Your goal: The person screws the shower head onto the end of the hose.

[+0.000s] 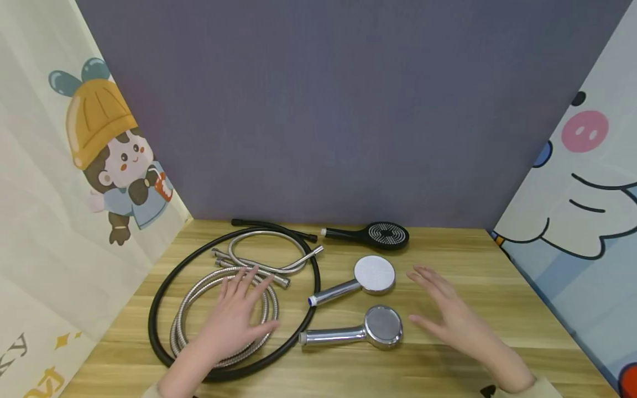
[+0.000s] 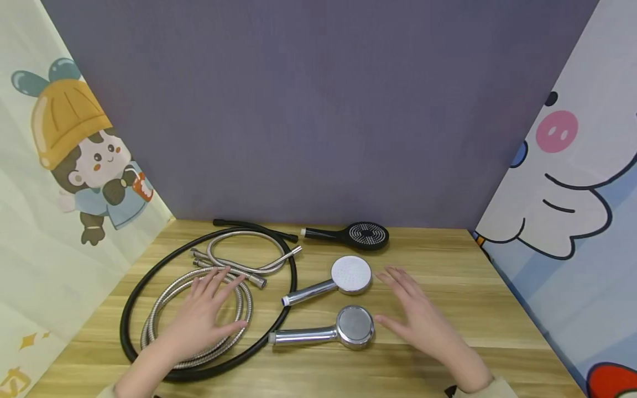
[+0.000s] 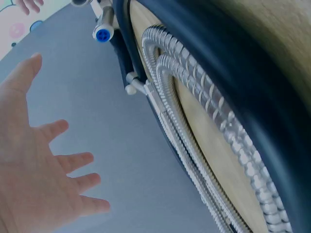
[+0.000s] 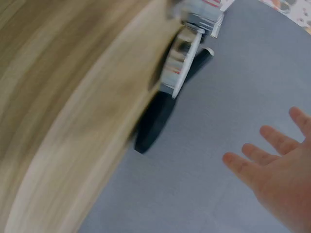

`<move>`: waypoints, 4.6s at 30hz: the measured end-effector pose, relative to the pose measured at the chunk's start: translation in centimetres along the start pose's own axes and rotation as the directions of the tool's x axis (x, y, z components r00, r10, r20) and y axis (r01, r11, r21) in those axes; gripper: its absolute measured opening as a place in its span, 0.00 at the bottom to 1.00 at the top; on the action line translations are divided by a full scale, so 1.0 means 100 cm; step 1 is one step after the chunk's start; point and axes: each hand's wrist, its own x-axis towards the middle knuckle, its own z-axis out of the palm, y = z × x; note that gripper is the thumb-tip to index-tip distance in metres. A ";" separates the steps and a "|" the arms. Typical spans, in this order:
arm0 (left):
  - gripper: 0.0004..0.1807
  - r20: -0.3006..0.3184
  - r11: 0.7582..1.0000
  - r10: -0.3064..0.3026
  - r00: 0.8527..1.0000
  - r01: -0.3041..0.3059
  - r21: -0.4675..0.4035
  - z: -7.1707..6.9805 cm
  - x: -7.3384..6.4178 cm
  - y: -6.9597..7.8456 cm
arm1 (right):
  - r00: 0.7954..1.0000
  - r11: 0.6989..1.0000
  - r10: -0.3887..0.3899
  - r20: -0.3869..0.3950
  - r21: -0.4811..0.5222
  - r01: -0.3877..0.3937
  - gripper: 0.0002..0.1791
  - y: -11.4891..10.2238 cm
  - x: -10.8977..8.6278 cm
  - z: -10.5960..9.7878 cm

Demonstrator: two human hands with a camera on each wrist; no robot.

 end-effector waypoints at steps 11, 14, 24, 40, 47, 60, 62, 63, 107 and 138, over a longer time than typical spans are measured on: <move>0.48 0.014 0.979 0.202 0.979 -0.202 0.021 0.016 0.017 0.015 | 0.986 0.992 -0.122 0.114 -0.006 0.123 0.47 0.009 0.005 0.021; 0.48 0.043 0.963 0.266 0.963 -0.267 0.032 0.021 0.020 0.020 | 0.974 0.983 -0.181 0.135 0.010 0.181 0.47 0.010 0.006 0.026; 0.49 0.124 0.872 0.485 0.866 -0.490 0.010 0.031 0.034 0.034 | 0.927 0.945 -0.326 0.187 0.076 0.318 0.46 0.020 0.012 0.043; 0.43 0.202 0.743 0.644 0.738 -0.666 0.065 0.046 0.046 0.045 | 0.869 0.922 -0.384 0.312 0.171 0.346 0.48 0.023 0.021 0.064; 0.36 0.229 0.748 0.639 0.735 -0.662 0.040 0.049 0.049 0.047 | 0.863 0.919 -0.392 0.318 0.172 0.354 0.49 0.025 0.024 0.070; 0.20 0.205 0.813 0.581 0.788 -0.576 -0.086 0.046 0.052 0.043 | 0.869 0.925 -0.378 0.320 0.172 0.339 0.50 0.023 0.026 0.070; 0.20 0.197 0.818 0.573 0.795 -0.570 -0.077 0.044 0.052 0.043 | 0.871 0.928 -0.371 0.321 0.166 0.334 0.49 0.023 0.026 0.070; 0.19 0.193 0.820 0.570 0.799 -0.567 -0.074 0.044 0.052 0.043 | 0.872 0.929 -0.368 0.322 0.165 0.331 0.49 0.023 0.025 0.070; 0.19 -0.053 0.635 0.020 0.998 -0.054 -0.771 -0.011 0.062 0.064 | 0.952 0.944 -0.299 0.067 0.165 0.285 0.51 0.012 0.072 -0.016; 0.18 -0.043 0.352 -0.112 0.993 -0.001 -0.936 0.009 0.057 0.071 | 0.942 0.683 -0.251 -0.222 0.649 0.335 0.58 0.005 0.084 -0.021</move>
